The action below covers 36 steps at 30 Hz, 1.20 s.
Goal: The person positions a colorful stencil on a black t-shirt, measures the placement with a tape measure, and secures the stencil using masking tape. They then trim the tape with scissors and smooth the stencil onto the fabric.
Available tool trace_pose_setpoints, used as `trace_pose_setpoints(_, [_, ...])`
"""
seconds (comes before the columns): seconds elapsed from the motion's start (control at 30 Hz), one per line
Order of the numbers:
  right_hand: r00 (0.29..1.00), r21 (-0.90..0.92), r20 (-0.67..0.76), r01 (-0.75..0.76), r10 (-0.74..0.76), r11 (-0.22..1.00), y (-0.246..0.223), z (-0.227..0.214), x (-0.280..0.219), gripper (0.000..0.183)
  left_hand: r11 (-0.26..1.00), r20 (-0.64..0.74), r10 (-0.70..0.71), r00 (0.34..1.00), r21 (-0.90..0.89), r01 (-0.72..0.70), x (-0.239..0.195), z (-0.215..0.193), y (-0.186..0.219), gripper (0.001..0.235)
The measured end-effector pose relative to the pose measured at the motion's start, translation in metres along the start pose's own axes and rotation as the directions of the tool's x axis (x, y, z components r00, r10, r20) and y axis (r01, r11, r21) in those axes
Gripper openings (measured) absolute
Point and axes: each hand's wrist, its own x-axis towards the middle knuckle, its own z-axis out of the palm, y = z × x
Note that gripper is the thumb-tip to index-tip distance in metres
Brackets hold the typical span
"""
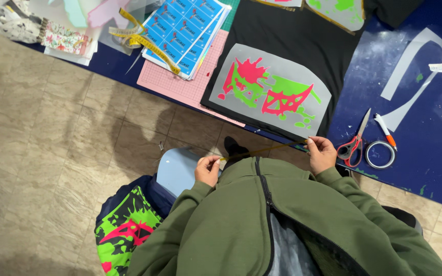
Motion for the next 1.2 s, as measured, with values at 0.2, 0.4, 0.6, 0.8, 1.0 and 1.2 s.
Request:
trace_pose_setpoints(0.2, [0.999,-0.002,0.045,0.029,-0.029,1.000,0.008,0.000,0.007,0.015,0.997,-0.038,-0.005,0.999,-0.081,0.002,-0.007,0.001,0.000,0.013])
trace_pose_setpoints(0.4, [0.994,-0.044,0.065,0.089,-0.086,0.995,0.015,-0.010,0.019,0.014,0.999,-0.061,-0.024,0.998,-0.042,0.022,-0.009,0.008,-0.004,0.014])
trace_pose_setpoints(0.6, [0.981,-0.089,0.127,0.157,-0.145,0.984,0.003,-0.009,0.028,0.016,0.995,-0.142,-0.035,0.989,-0.095,0.021,-0.015,0.022,-0.018,0.016])
trace_pose_setpoints(0.8, [0.917,-0.127,0.253,0.347,-0.308,0.929,-0.027,0.005,0.035,0.017,0.984,-0.172,0.154,0.973,-0.065,-0.167,-0.012,0.032,-0.036,0.010])
trace_pose_setpoints(1.0, [0.872,-0.186,0.429,0.340,-0.236,0.922,-0.048,0.014,0.039,0.014,0.975,-0.224,-0.205,0.953,-0.129,0.180,-0.026,0.048,-0.032,0.016])
trace_pose_setpoints(1.2, [0.831,-0.220,0.525,0.344,-0.186,0.913,-0.037,0.026,0.059,0.014,0.928,-0.248,-0.334,0.909,-0.254,0.272,-0.047,0.034,-0.024,0.017])
